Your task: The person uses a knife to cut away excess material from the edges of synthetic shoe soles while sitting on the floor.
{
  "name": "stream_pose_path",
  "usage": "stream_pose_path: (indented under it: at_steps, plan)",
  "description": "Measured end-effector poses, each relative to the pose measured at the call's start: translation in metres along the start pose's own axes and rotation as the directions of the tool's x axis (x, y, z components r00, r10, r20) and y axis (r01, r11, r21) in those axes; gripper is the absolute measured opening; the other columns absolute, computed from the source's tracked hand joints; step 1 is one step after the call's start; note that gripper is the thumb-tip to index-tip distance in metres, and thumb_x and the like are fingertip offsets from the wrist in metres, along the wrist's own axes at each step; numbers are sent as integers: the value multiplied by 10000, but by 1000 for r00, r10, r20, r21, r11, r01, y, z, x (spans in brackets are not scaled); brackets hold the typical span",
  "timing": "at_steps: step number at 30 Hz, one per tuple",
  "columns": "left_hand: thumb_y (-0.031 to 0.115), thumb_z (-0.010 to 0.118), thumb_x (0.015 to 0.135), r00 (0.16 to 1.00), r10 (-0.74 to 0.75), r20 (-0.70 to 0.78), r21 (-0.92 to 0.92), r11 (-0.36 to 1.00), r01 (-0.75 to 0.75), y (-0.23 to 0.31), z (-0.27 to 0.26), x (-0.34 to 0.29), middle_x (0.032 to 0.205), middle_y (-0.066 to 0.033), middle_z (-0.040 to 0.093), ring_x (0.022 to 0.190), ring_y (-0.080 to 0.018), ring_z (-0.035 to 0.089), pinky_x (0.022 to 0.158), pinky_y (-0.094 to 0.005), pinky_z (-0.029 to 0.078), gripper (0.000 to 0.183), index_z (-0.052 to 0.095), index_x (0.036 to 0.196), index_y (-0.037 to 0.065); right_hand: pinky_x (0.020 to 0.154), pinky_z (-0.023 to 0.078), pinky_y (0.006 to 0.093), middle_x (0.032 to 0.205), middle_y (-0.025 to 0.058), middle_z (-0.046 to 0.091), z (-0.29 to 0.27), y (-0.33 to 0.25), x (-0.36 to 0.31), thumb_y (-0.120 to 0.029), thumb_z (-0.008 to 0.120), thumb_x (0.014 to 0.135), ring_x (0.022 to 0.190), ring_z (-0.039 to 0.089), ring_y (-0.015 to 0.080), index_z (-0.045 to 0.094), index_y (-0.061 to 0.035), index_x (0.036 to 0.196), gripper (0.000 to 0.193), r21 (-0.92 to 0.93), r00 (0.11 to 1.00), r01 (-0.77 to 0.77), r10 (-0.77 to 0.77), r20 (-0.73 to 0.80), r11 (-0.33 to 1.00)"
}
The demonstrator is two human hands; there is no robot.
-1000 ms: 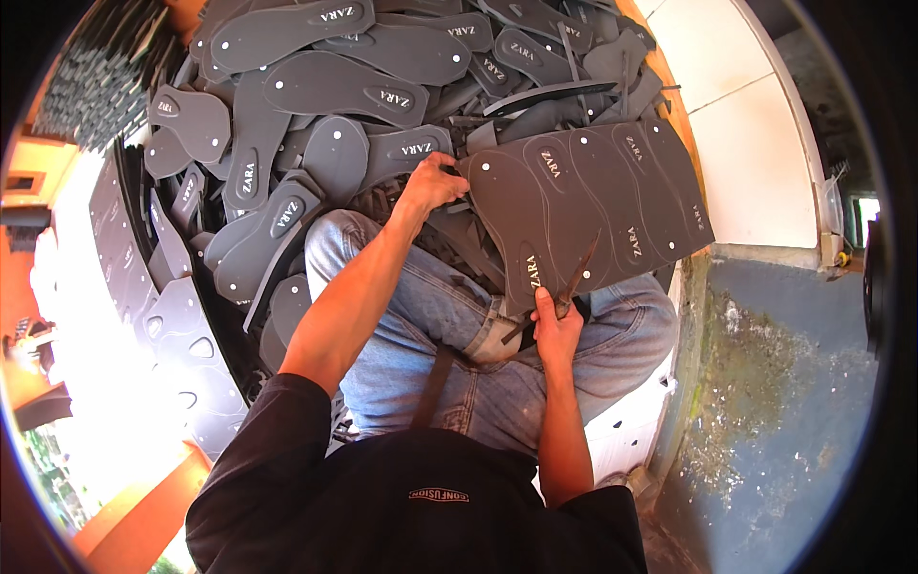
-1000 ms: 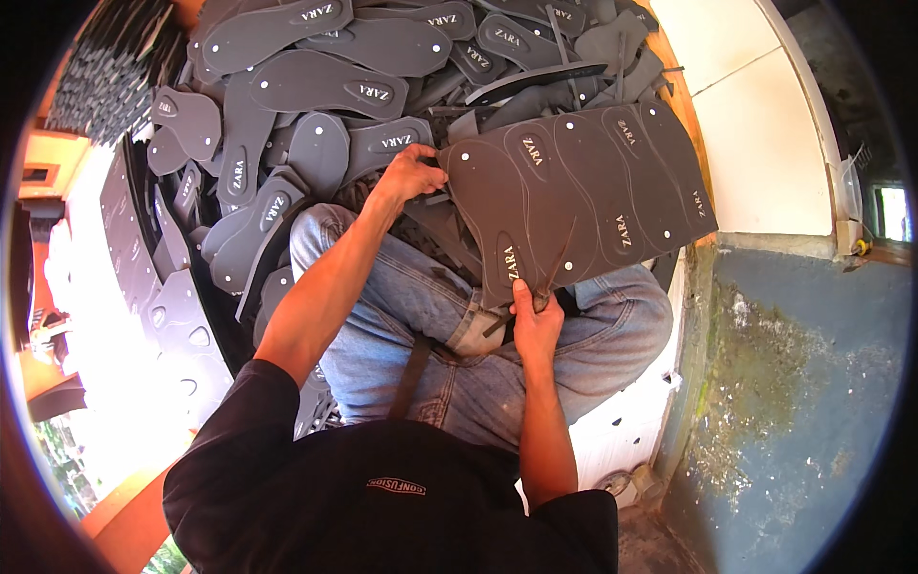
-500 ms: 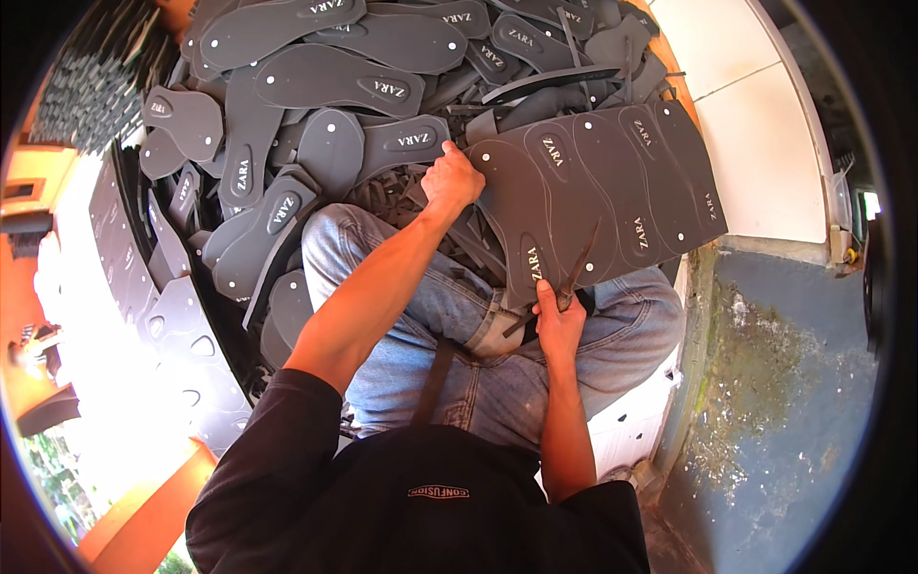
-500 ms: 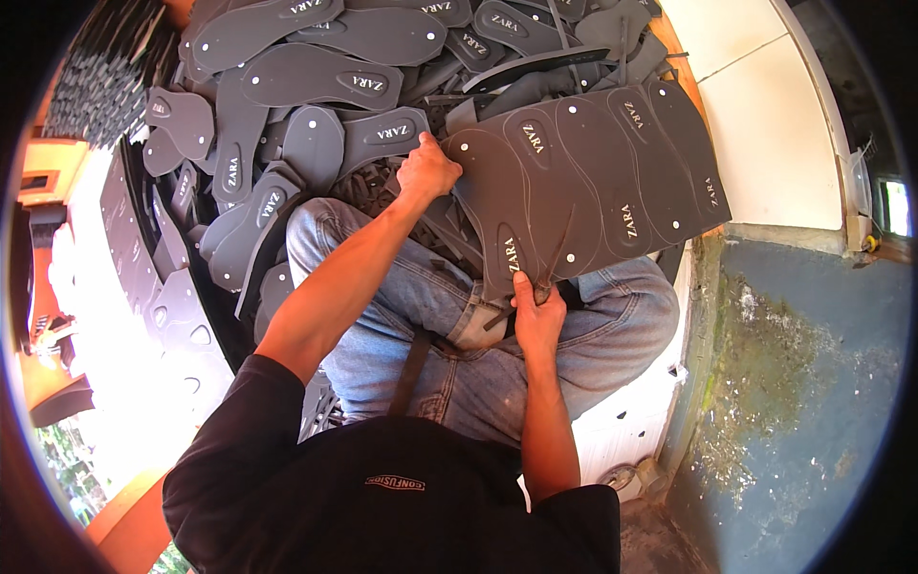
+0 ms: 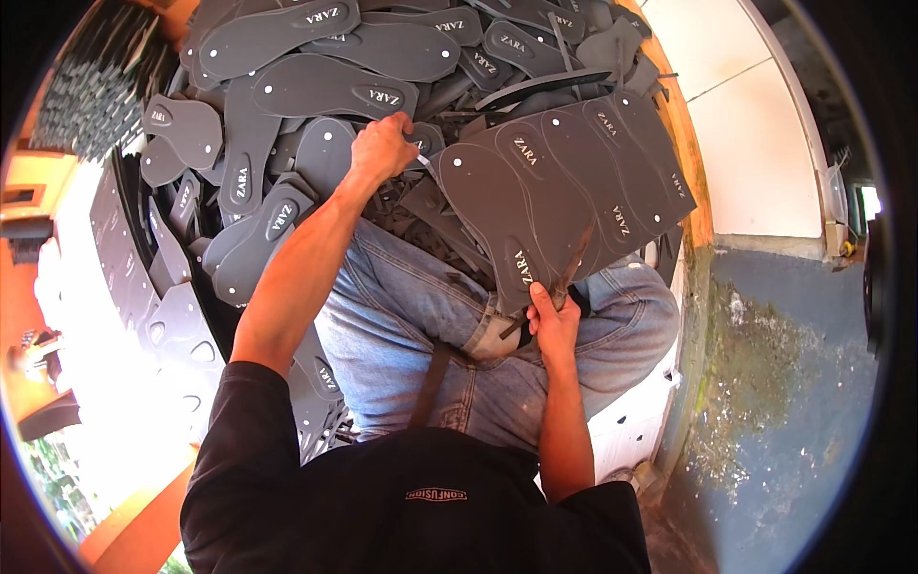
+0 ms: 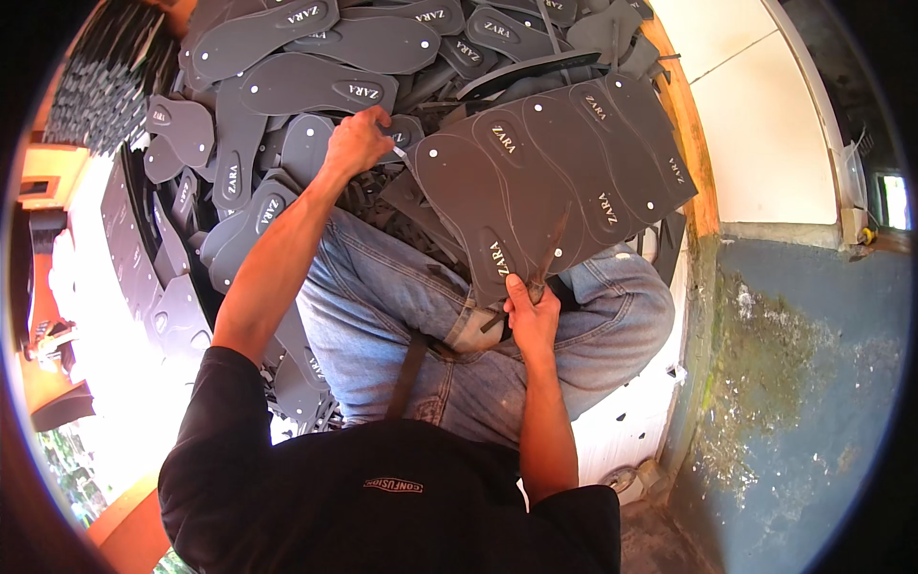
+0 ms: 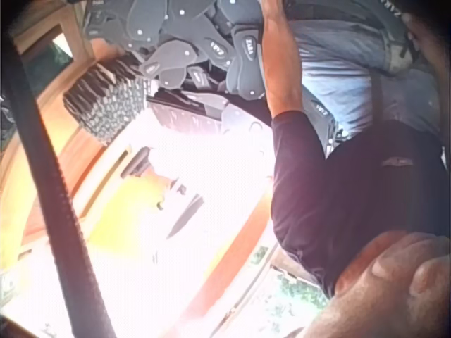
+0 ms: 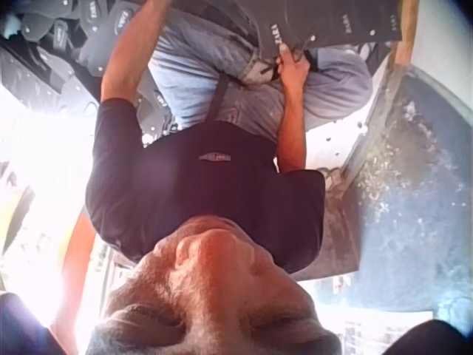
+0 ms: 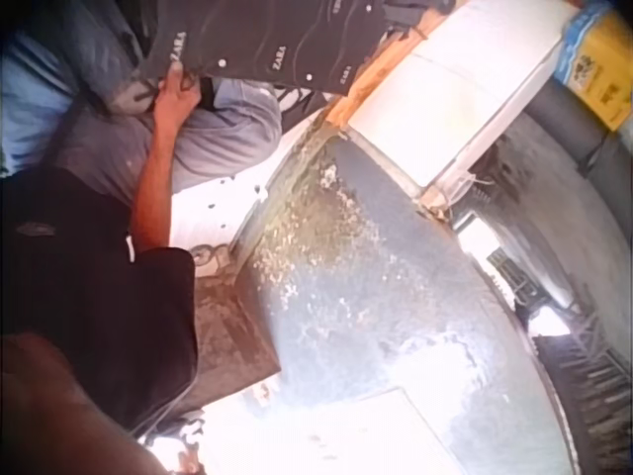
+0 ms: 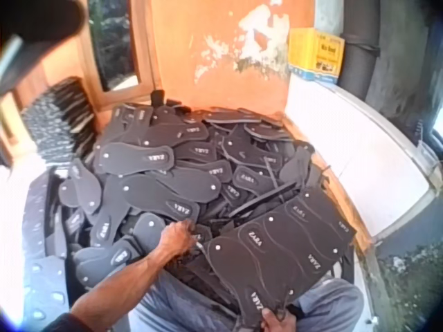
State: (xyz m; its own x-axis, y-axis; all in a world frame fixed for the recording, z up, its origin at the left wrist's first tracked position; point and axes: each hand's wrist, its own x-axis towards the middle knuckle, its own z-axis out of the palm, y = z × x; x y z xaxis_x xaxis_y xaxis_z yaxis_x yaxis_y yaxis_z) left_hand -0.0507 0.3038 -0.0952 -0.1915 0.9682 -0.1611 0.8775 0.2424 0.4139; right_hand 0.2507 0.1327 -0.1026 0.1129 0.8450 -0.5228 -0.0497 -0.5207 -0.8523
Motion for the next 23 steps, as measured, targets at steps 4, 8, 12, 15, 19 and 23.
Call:
stream_pose_path:
  at_steps: [4,8,12,15,19,23]
  plan:
    - [191,612,724,968,-59,-243,-52,997,48,-50,-19,7,816,-146,673,780,-312,655,709,-401,521,216,681,917,122,390,329,221,579,17,508,3,-1,-1,-215,653,853,431,416,72,569,-14,843,218,101,999,-36,37,-12,994]
    - [225,611,796,986,-167,21,-550,821,151,-38,-33,-39,650,-77,632,577,-155,612,540,-296,497,218,667,927,60,394,329,227,583,18,503,-2,-6,0,-195,647,854,440,421,80,566,-20,843,194,156,998,-46,52,-35,987]
    - [333,636,850,944,31,329,-927,200,317,-15,52,-148,870,-125,637,781,-201,629,718,-315,524,443,543,1110,-12,394,330,225,588,18,509,-1,-7,-4,-196,645,857,445,428,80,573,-19,853,191,213,998,-63,68,-15,975]
    - [403,611,857,797,82,598,-801,29,598,52,80,-188,1041,-183,586,948,-257,594,859,-352,487,544,472,1183,-9,397,330,223,585,15,506,-1,-10,-7,-197,637,864,437,424,80,568,-20,846,190,249,995,-99,100,9,964]
    - [337,637,853,784,33,620,-732,-336,593,98,95,-184,1026,-107,592,946,-196,590,850,-320,484,428,510,1113,21,398,328,218,573,16,509,4,-14,-16,-237,618,884,438,429,72,551,-18,821,237,124,996,-54,46,71,991]
    - [282,679,827,812,-44,581,-799,-221,560,109,88,-178,1116,-84,597,1012,-173,583,870,-282,470,418,523,1133,44,414,347,210,564,27,524,-9,-6,-39,-353,637,866,445,451,69,539,-14,796,360,-80,996,15,-8,89,997]
